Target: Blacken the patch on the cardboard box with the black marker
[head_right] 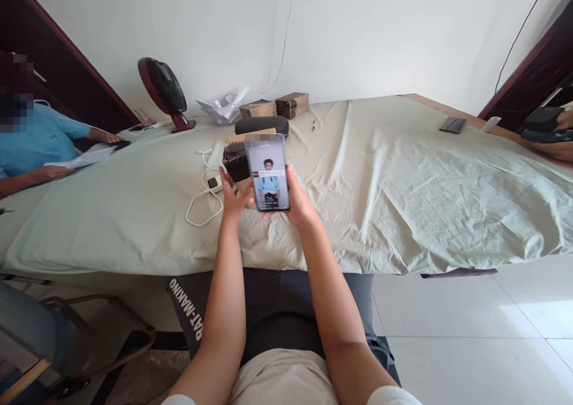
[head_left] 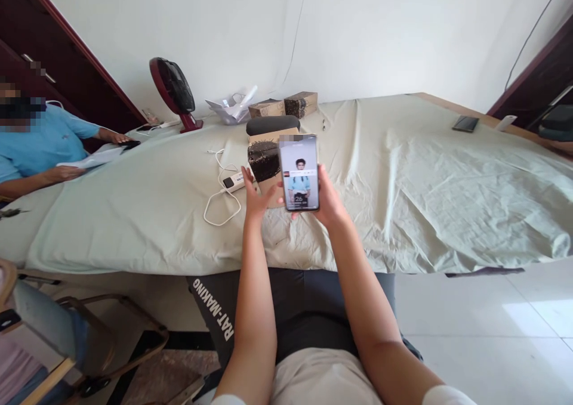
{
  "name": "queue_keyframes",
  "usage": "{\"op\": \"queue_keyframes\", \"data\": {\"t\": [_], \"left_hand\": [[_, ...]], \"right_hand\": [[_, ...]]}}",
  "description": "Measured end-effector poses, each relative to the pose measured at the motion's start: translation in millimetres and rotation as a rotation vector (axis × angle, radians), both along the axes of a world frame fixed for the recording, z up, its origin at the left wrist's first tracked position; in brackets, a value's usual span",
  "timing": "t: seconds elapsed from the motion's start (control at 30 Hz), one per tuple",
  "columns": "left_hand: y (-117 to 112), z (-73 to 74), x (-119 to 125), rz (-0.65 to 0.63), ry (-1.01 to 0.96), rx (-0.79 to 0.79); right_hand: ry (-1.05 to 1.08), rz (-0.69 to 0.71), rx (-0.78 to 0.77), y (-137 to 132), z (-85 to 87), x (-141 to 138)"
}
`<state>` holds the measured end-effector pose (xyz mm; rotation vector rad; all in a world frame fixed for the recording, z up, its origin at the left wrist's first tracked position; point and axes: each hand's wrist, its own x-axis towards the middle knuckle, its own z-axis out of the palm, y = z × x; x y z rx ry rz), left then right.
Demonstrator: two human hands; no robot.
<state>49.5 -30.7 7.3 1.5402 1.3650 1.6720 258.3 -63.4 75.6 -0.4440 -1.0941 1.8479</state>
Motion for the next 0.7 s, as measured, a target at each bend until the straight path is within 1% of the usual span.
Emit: {"op": "queue_keyframes", "data": {"t": [0.07, 0.13, 0.17, 0.23, 0.27, 0.3, 0.33, 0.4, 0.47, 0.53, 0.63, 0.7], "left_hand": [[10.0, 25.6, -6.0, 0.055, 0.030, 0.089], [18.3, 58.2, -11.4, 0.100, 0.273, 0.276], [21.9, 74.8, -13.5, 0.092, 0.407, 0.321], [26.7, 103.1, -16.0, 0.039, 0.619, 0.325], [27.4, 112.9, -16.5, 0.013, 0.699, 0.313], [26.5, 119.3, -16.8, 0.002, 0.756, 0.308], [23.8, 122.0, -17.1, 0.006, 0.791, 0.307], [13.8, 118.2, -18.9, 0.057, 0.798, 0.329], [0.0, 106.3, -22.7, 0.136, 0.742, 0.378], [-13.3, 91.3, -27.8, 0.227, 0.669, 0.445], [-25.3, 69.3, -33.0, 0.347, 0.541, 0.531], [-26.9, 56.1, -33.3, 0.400, 0.381, 0.590]], "right_hand": [[-0.061, -0.143, 0.032, 6.0, -1.2, 25.1], [-0.192, -0.322, 0.002, 13.1, -7.6, 48.7], [-0.293, -0.414, -0.042, 17.1, -13.1, 59.0], [-0.537, -0.554, -0.122, 25.6, -27.6, 75.9], [-0.632, -0.600, -0.148, 30.0, -35.9, 82.6], [-0.713, -0.640, -0.162, 34.3, -44.1, 88.3], [-0.773, -0.676, -0.167, 38.4, -51.9, 93.2], [-0.859, -0.756, -0.155, 45.4, -64.6, 101.5], [-0.932, -0.836, -0.122, 49.8, -72.9, 108.1], [-0.999, -0.887, -0.090, 51.6, -77.4, 112.8], [-1.062, -0.879, -0.066, 51.5, -79.7, 115.3], [-1.092, -0.857, -0.027, 51.1, -78.9, 114.3]]}}
